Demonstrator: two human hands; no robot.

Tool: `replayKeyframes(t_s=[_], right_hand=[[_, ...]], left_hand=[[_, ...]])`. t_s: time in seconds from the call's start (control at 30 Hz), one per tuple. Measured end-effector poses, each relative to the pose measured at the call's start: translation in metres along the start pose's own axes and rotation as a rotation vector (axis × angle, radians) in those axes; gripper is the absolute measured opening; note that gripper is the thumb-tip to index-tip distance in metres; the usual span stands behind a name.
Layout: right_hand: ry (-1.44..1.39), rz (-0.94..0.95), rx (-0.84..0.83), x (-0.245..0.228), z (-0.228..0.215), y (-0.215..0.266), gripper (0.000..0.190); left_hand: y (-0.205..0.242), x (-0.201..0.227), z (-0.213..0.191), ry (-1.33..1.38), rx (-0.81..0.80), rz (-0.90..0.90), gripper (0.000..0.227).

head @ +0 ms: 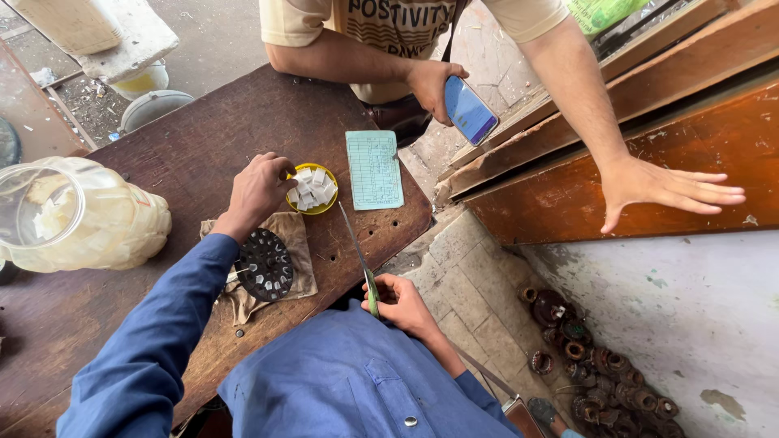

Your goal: The person uses shears to cut small white rectangular pieces from a container and inserts them into slots on a circular metal component. The person repeatedly picks, cuts, and places the pieces into the component while another person stands nearby using a phone.

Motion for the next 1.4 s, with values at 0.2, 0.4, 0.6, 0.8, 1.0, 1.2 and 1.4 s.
replayKeyframes(t_s=[0.2, 0.4, 0.6, 0.8, 1.0, 1.2, 1.4], right_hand=[[0.036, 0.005, 0.01, -0.004, -0.004, -0.001, 0.039], [0.03, 0.021, 0.003, 0.003, -0.003, -0.003, 0.039], [0.0, 0.013, -0.01, 0.008, -0.004, -0.007, 0.038], [-0.015, 0.031, -0.012, 0.007, -0.004, -0.009, 0.038], [-0.047, 0.076, -0.01, 0.009, -0.001, -0.014, 0.037], [-0.108, 0.006, -0.07, 0.009, 0.009, -0.03, 0.034], [-0.147, 0.007, -0.049, 0.01, 0.003, -0.037, 0.032]], left_hand=[[-0.006, 0.01, -0.003, -0.059, 0.043, 0.045, 0.017], [-0.001, 0.01, -0.009, -0.021, 0.001, 0.031, 0.032], [-0.001, 0.005, -0.003, -0.004, 0.004, 0.041, 0.02], [0.0, 0.009, -0.011, 0.04, 0.047, 0.053, 0.017], [0.014, 0.021, -0.025, 0.393, -0.017, -0.012, 0.023], [0.031, 0.026, -0.019, 0.421, -0.062, -0.238, 0.021], [0.013, 0.033, -0.01, 0.539, -0.065, -0.249, 0.022]])
Point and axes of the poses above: each hand's wrist, its own y-axis away from the middle knuckle, its own z-axis out of the palm, x = y × z, the point moved 5 cm from there along -y, towards the middle knuckle, and after that the axes turned 9 degrees about -y, right-handed, at the moved point
